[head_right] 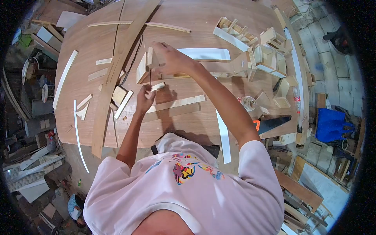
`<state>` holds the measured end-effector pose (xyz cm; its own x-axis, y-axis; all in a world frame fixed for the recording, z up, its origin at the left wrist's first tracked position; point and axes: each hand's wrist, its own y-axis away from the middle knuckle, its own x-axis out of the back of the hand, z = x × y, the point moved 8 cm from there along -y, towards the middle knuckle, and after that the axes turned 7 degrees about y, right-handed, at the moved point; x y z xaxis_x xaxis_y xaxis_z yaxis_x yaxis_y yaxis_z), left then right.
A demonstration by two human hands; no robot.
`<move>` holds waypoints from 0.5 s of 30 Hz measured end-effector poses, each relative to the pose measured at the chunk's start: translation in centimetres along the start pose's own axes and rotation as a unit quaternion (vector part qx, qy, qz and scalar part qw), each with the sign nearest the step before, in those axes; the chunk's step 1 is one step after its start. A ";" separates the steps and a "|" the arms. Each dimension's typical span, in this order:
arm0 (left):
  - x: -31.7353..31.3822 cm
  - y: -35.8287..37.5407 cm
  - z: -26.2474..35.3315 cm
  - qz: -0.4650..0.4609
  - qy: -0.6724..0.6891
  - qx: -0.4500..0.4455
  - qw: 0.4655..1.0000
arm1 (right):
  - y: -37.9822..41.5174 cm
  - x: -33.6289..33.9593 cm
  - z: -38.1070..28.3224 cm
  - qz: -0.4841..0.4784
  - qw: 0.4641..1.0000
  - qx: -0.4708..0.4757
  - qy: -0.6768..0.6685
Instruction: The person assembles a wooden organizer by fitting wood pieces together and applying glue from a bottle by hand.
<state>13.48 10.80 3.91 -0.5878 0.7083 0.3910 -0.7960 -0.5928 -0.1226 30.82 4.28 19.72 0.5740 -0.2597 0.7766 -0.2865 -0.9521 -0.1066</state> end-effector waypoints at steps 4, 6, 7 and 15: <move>-3.0 -1.6 -2.2 0.043 -0.102 -0.059 0.992 | -1.5 -0.4 -1.2 -0.036 0.999 -0.006 0.033; -4.2 -2.9 -3.0 0.046 0.063 0.012 0.997 | -1.8 0.3 -1.8 0.040 0.998 0.019 0.037; -4.7 -3.7 -2.1 0.018 -0.013 -0.011 1.000 | -1.7 0.4 -1.8 0.040 0.998 0.021 0.038; -6.4 -5.9 -7.8 -0.019 -0.005 0.116 0.993 | 11.3 -7.3 5.3 0.075 0.992 -0.088 0.053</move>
<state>20.77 12.74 -5.00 -0.5555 0.7291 0.3997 -0.7621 -0.6387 0.1059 27.43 -5.43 9.53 0.4332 -0.3693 0.8222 -0.4982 -0.8583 -0.1229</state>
